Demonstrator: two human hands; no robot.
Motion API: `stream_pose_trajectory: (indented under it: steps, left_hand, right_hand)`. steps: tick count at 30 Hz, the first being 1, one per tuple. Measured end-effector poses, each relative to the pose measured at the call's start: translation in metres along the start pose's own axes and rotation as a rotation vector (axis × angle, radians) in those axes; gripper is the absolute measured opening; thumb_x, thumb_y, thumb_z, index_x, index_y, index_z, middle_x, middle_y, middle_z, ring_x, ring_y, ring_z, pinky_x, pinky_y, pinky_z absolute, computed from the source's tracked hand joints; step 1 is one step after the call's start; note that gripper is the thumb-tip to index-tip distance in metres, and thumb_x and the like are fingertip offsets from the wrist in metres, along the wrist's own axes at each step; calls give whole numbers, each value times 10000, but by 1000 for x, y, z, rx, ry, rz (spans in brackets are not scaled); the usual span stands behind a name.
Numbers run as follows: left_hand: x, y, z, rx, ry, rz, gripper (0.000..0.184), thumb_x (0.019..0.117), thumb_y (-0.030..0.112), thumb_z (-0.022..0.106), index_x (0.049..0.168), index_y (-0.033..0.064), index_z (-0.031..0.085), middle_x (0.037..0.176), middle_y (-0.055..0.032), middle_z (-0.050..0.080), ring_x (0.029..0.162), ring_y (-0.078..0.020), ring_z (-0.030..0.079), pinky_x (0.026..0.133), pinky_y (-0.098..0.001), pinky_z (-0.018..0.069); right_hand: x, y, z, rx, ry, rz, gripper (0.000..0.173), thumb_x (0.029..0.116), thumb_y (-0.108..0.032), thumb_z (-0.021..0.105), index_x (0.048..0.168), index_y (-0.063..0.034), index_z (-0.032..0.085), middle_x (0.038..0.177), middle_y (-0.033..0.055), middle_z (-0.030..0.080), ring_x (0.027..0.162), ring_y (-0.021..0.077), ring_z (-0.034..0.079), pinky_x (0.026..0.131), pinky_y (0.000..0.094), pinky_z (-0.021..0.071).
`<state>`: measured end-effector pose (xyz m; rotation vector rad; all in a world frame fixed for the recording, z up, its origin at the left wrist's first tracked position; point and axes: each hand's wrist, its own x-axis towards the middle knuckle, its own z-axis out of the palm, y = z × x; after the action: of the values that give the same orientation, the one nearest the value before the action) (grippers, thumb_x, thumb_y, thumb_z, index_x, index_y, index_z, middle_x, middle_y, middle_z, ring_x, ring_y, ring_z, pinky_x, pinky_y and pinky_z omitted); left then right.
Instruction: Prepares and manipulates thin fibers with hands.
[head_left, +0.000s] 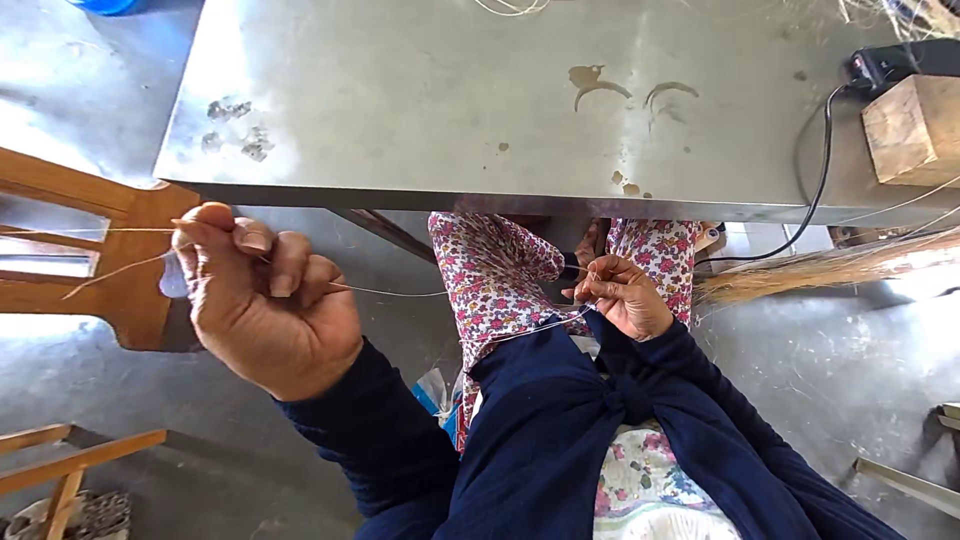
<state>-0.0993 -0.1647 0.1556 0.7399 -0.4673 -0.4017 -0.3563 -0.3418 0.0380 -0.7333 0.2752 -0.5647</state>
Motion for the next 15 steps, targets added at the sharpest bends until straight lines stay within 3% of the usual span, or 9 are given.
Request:
stream_pose_trajectory:
  steps: [5, 9, 11, 13, 15]
  left_hand:
    - [0, -7, 1, 20, 4, -26, 338, 1134, 170, 252, 1055, 151, 580, 821, 64, 608, 577, 2, 514, 503, -107, 442]
    - [-1, -7, 2, 46, -15, -24, 332, 1132, 166, 262, 1049, 152, 583, 816, 64, 606, 574, 3, 512, 501, -104, 437]
    - [-1, -7, 3, 70, -14, -17, 327, 1131, 167, 266, 1052, 155, 583, 813, 69, 600, 569, 6, 504, 493, -103, 428]
    - [-1, -7, 2, 79, -1, -13, 335, 1132, 166, 265, 1047, 151, 589, 806, 70, 599, 559, 8, 493, 484, -102, 418]
    - [-1, -6, -2, 79, 5, -11, 332, 1132, 163, 264, 1054, 151, 586, 813, 70, 596, 560, 9, 486, 485, -101, 413]
  right_hand:
    - [0, -3, -1, 62, -44, 59, 339, 952, 37, 557, 1177, -122, 756, 909, 30, 745, 854, 174, 727, 897, 458, 604]
    - [2, -4, -4, 158, -107, 77, 296, 956, -16, 582, 1116, -161, 785, 915, 4, 733, 861, 151, 711, 882, 416, 602]
    - [2, -4, -6, 242, -137, 102, 308, 951, -43, 613, 1173, -189, 769, 929, -3, 715, 809, 118, 683, 780, 323, 600]
    - [3, -4, -7, 303, -151, 117, 349, 949, -42, 612, 1236, -205, 725, 903, -5, 689, 687, 65, 623, 600, 207, 524]
    - [4, -5, -11, 302, -182, 118, 434, 958, -53, 613, 1341, -252, 661, 879, -15, 686, 623, 42, 593, 550, 177, 489]
